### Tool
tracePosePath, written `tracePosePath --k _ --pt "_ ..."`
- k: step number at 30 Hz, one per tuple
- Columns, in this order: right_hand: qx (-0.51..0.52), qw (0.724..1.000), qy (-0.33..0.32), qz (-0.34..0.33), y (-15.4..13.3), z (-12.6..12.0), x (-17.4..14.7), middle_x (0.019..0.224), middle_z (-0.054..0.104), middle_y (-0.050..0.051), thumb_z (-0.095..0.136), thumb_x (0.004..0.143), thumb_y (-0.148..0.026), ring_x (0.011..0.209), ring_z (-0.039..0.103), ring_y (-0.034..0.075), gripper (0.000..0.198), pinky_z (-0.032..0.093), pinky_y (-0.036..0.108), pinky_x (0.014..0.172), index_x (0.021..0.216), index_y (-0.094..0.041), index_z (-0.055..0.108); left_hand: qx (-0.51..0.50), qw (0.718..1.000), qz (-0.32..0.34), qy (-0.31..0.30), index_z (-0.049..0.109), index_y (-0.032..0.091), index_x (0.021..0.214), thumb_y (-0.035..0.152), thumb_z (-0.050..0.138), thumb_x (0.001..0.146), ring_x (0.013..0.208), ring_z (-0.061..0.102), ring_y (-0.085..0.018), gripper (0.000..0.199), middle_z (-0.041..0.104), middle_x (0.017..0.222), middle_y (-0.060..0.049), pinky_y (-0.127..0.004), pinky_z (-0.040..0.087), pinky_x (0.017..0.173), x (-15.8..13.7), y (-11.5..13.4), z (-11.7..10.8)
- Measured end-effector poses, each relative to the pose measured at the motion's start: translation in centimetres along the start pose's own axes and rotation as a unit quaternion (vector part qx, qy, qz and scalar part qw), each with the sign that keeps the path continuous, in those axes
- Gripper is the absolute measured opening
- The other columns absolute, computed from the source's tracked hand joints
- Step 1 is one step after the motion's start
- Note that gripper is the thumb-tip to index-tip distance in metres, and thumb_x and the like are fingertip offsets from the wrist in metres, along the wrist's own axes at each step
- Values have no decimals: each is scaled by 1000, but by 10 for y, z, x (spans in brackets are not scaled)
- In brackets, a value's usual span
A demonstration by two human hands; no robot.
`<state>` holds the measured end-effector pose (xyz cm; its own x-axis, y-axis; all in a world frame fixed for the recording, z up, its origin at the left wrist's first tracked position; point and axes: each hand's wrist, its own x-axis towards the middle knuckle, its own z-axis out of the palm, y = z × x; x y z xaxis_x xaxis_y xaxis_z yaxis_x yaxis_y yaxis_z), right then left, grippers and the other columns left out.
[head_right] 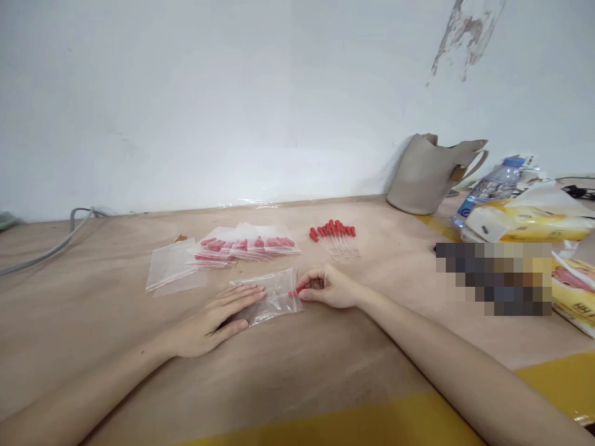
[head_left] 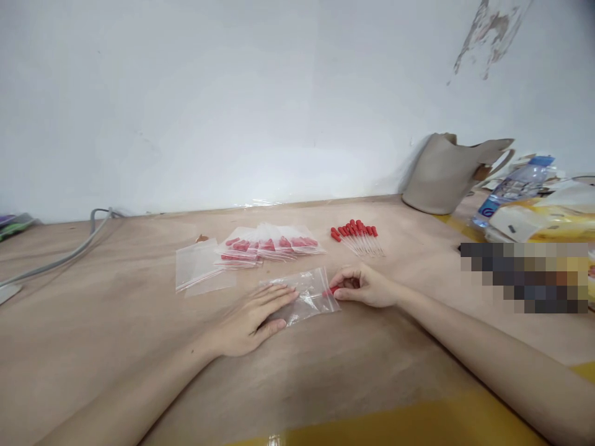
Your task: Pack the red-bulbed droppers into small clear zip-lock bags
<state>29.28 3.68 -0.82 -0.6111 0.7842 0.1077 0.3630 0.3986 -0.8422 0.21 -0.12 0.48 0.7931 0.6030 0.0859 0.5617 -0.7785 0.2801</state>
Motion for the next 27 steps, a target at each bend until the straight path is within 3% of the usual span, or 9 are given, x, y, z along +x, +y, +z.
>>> tracePosePath --k 6,10,14,17,19,22,24,27 --pt "33 995 36 -88 -9 18 0 92 54 6 53 82 -41 79 54 12 27 45 27 70 85 -16 62 8 1000 -2 4 24 30 140 31 36 96 132 27 -20 46 31 144 0 -42 22 109 -1 -2 2" --pt "152 988 -23 -18 -8 25 0 78 57 2 53 82 -45 63 54 9 30 47 25 61 91 -16 55 -1 1000 5 5 24 30 140 30 36 95 132 28 -20 46 33 143 0 -44 22 109 -2 -2 3" --pt "180 983 -30 18 -6 16 -2 81 60 3 65 72 -43 73 57 11 32 46 26 70 85 -14 59 -43 999 -11 26 26 31 139 33 42 93 132 27 -23 49 27 146 -3 -45 26 107 -3 -1 3" --pt "174 982 -45 52 -3 7 -2 86 62 3 71 65 -43 76 58 12 36 46 26 72 85 -14 64 -82 995 -26 55 36 30 134 36 49 90 130 31 -25 47 26 146 -4 -43 32 104 -4 0 3" --pt "182 980 -35 77 -1 6 -2 81 62 2 71 63 -44 71 57 11 38 45 25 68 85 -14 64 -98 993 -16 59 44 28 130 36 52 88 125 38 -24 43 36 140 -5 -41 35 102 -3 -1 4" --pt "192 974 38 116 0 13 0 64 58 -2 72 60 -46 56 51 8 38 41 23 56 78 -15 60 -108 993 -2 56 47 27 127 36 53 88 120 44 -23 41 46 132 -6 -39 37 101 -1 -2 5" --pt "174 976 71 110 -3 18 1 59 53 -3 72 60 -47 52 47 7 37 37 22 52 70 -15 57 -104 993 -7 60 46 26 128 37 53 87 119 45 -23 42 48 130 -6 -40 38 100 0 -2 5" --pt "130 989 38 60 -11 16 -2 60 51 -2 65 67 -51 56 45 7 38 36 22 55 59 -15 55 -100 993 -13 62 47 25 127 38 53 87 119 45 -22 42 50 129 -6 -39 38 100 0 -2 6"
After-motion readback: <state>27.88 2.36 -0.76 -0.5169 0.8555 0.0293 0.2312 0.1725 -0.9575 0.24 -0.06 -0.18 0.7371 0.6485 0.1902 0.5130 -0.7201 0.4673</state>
